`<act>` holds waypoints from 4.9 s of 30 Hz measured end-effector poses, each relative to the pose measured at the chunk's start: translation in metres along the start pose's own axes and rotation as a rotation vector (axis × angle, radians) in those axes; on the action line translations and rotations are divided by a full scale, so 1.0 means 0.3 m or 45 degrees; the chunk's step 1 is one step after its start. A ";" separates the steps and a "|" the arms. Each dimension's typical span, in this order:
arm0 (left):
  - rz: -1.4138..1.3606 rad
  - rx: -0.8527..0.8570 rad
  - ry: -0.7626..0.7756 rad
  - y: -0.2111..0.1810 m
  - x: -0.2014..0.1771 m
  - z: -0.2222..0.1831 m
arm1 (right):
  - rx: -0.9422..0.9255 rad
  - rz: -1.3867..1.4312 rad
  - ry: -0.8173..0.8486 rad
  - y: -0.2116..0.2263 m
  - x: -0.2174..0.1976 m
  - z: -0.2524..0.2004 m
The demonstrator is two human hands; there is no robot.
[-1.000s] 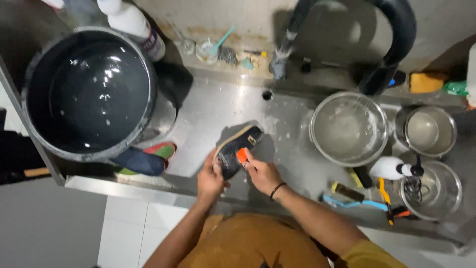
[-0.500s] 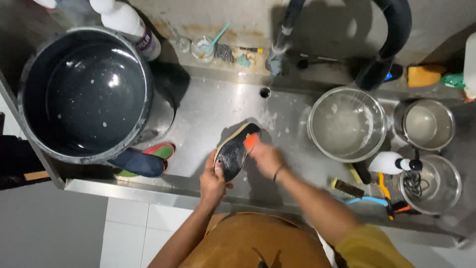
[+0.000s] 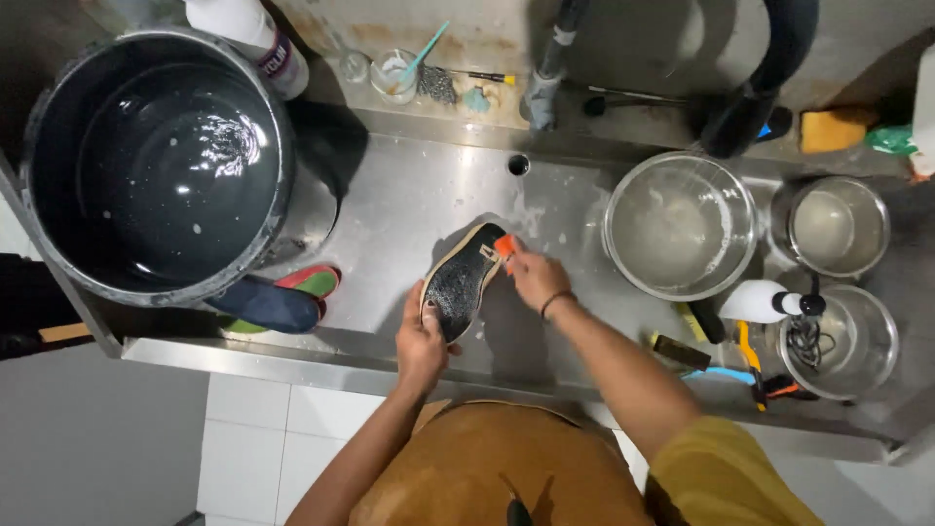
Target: Scrubbing and cleaning the sole of a shoe using a brush, scraper, and soap in a sink.
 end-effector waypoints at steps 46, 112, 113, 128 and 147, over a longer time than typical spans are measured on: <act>0.394 -0.116 -0.083 0.037 -0.169 0.114 | 0.125 0.073 -0.361 0.197 -0.455 0.045; 0.343 -0.170 -0.131 0.149 -0.132 0.111 | -0.346 -0.719 -0.291 -0.012 0.008 0.289; 0.347 -0.173 -0.127 0.146 -0.129 0.106 | -0.468 -0.571 -0.467 0.061 -0.082 0.247; 0.480 -0.153 -0.086 0.404 -0.210 0.347 | -0.213 -0.635 -0.194 -0.170 -0.085 0.432; 0.531 -0.011 0.043 0.162 -0.215 0.349 | 0.701 -0.703 -0.648 -0.697 -0.734 0.228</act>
Point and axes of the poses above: each hand's wrist, its own z-axis towards the middle knuckle, its own x-axis out of the palm, y = z × x, the point moved 10 cm from there along z, towards the middle knuckle, and after that the axes turned 7 degrees about -y, right-handed, at the moved point
